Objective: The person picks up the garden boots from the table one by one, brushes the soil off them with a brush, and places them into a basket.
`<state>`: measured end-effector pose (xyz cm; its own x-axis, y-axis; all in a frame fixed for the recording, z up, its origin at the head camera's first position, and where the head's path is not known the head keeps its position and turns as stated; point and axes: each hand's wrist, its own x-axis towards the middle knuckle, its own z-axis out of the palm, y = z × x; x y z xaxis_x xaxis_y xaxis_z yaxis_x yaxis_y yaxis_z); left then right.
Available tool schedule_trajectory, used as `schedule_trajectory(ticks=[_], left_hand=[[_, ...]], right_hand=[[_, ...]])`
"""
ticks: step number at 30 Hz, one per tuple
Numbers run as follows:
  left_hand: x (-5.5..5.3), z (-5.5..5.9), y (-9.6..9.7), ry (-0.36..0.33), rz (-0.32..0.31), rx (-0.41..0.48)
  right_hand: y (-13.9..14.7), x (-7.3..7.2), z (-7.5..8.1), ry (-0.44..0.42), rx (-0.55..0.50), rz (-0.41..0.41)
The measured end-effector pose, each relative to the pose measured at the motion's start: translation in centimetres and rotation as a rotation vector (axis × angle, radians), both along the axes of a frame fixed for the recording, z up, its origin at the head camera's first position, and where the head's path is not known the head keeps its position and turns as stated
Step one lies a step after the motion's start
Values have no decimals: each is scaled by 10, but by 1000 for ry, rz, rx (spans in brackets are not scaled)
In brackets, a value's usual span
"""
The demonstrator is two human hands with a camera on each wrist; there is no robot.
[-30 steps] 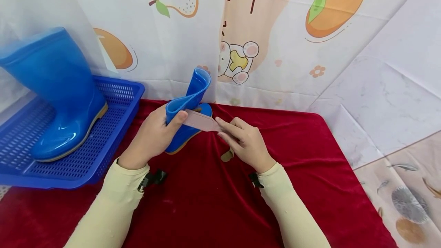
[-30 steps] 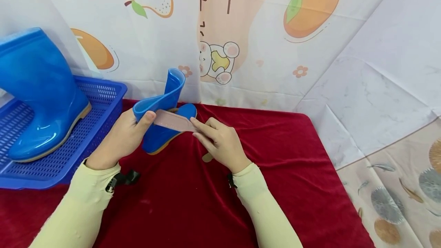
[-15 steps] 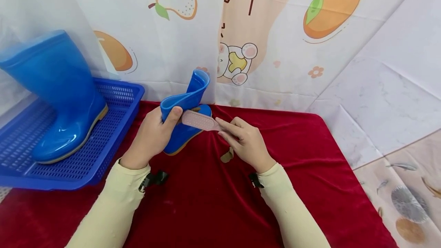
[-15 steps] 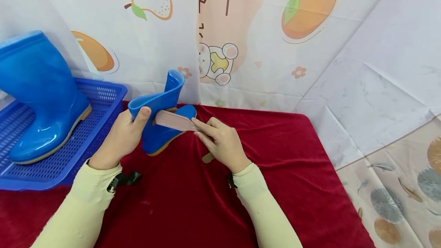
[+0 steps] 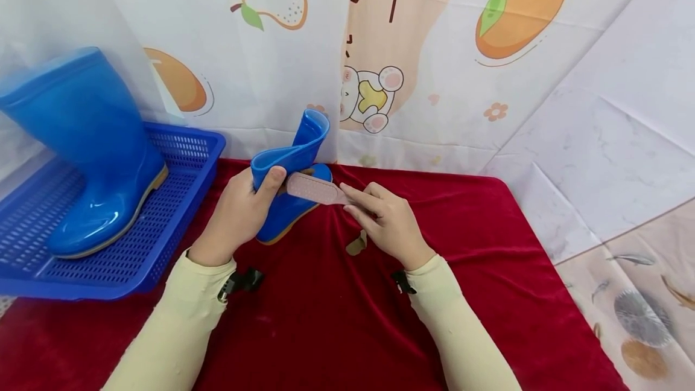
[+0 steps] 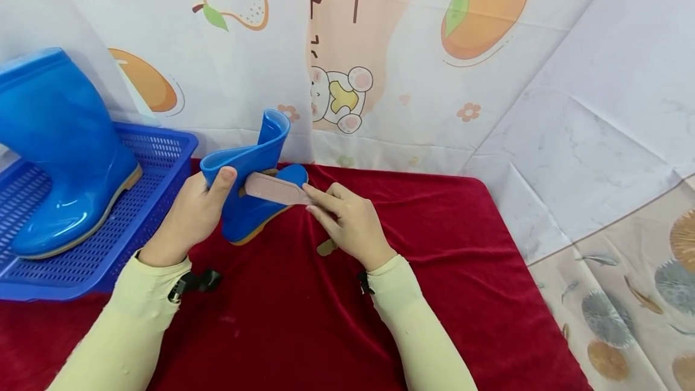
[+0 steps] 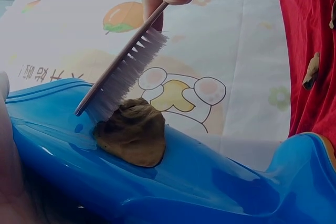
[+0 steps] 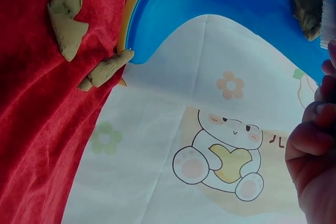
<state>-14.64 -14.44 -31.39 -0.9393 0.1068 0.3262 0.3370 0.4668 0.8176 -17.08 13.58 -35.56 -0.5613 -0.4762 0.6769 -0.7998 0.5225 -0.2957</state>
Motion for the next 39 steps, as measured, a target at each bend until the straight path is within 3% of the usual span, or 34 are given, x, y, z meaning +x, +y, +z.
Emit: schedule_trajectory(ticks=[23, 31, 34, 39], left_hand=[[1, 1, -4, -36, 33, 11], [-2, -4, 3, 29, -32, -51], [-2, -5, 5, 47, -35, -69], [-2, -3, 2, 31, -8, -27]], right_hand=[[3, -1, 0, -22, -18, 24], [-1, 0, 1, 4, -44, 102], [-1, 1, 1, 2, -35, 82], [0, -1, 0, -37, -17, 32]])
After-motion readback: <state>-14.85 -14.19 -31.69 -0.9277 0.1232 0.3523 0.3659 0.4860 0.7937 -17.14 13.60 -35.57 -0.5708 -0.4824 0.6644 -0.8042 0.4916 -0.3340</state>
